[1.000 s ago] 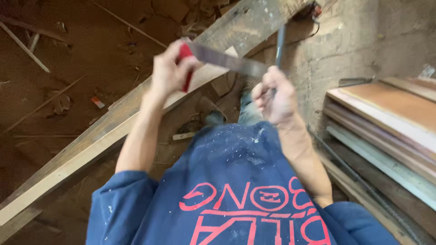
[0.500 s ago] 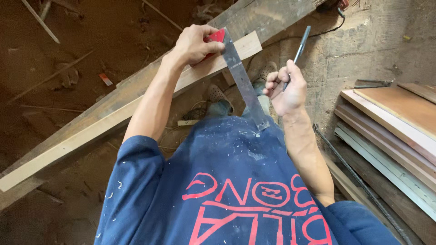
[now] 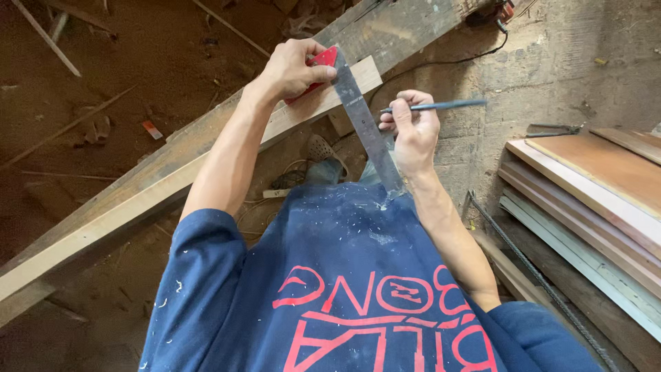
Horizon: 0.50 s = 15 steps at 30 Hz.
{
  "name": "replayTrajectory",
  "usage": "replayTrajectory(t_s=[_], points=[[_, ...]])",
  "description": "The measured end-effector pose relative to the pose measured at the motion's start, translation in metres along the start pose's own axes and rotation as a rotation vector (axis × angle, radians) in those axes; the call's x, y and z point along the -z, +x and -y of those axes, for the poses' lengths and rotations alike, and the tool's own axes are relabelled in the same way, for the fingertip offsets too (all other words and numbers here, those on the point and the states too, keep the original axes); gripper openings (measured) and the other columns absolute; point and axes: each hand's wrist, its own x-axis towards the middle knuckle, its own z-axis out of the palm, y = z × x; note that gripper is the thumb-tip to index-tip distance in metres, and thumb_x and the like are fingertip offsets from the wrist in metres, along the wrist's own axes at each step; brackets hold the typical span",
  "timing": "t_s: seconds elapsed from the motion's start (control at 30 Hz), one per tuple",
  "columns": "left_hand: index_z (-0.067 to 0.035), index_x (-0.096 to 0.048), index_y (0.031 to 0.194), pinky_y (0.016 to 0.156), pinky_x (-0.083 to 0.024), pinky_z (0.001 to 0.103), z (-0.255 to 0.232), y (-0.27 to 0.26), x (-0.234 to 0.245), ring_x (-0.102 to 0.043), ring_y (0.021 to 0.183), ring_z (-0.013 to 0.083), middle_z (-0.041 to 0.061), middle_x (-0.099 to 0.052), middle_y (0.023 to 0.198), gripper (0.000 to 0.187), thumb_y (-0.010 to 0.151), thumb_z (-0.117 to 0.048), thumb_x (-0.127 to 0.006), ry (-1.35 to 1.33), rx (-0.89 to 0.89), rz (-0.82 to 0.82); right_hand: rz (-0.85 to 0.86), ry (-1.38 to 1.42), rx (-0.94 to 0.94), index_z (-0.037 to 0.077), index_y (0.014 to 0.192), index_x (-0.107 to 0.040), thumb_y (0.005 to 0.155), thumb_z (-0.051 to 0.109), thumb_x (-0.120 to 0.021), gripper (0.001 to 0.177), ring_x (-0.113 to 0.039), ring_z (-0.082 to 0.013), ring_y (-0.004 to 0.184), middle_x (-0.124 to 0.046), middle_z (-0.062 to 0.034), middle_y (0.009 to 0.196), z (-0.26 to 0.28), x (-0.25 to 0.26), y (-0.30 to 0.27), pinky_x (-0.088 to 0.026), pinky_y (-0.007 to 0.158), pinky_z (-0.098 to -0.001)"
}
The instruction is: The person measures and marks a wooden plank with a square and pencil, then uses a circular saw to cut the plank. The person repeats this process multiple times, cutting the plank into smaller pieces and stacking them.
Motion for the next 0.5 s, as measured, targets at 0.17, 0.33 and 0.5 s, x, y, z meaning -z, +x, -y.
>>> replayTrajectory(t_s=[0.17, 0.33, 0.5], points=[[-0.007, -0.075, 0.11, 0.074, -0.057, 0.034, 0.0, 0.004, 0.001, -0.071, 0.081, 0.0161, 0.009, -0.077, 0.091, 0.044, 0.078, -0.033, -0.09, 0.0, -0.002, 0.022, 0.082, -0.056, 0.071, -0.004, 0.122, -0.059, 0.106, 0.011, -0.053, 0.023, -0.072, -0.0176, 0.098, -0.071, -0.0144, 0.109, 0.0, 0.005, -0.004, -0.062, 0.089, -0.0307], [-0.007, -0.074, 0.108, 0.074, -0.057, 0.032, 0.0, 0.002, 0.001, -0.071, 0.08, 0.0143, 0.007, -0.077, 0.09, 0.043, 0.077, -0.032, -0.089, -0.048, 0.041, 0.034, 0.049, -0.113, 0.095, -0.005, 0.119, -0.059, 0.106, 0.007, -0.054, 0.018, -0.072, -0.0173, 0.1, -0.067, -0.0139, 0.11, 0.003, -0.002, -0.001, -0.064, 0.09, -0.0312], [-0.007, -0.075, 0.109, 0.074, -0.055, 0.033, 0.001, 0.004, 0.001, -0.069, 0.081, 0.0147, 0.007, -0.077, 0.091, 0.043, 0.077, -0.032, -0.09, -0.017, 0.012, 0.036, 0.054, -0.244, 0.128, -0.006, 0.116, -0.063, 0.105, 0.005, -0.058, 0.017, -0.073, -0.0175, 0.095, -0.072, -0.0152, 0.106, 0.008, -0.009, 0.003, -0.063, 0.088, -0.0307]])
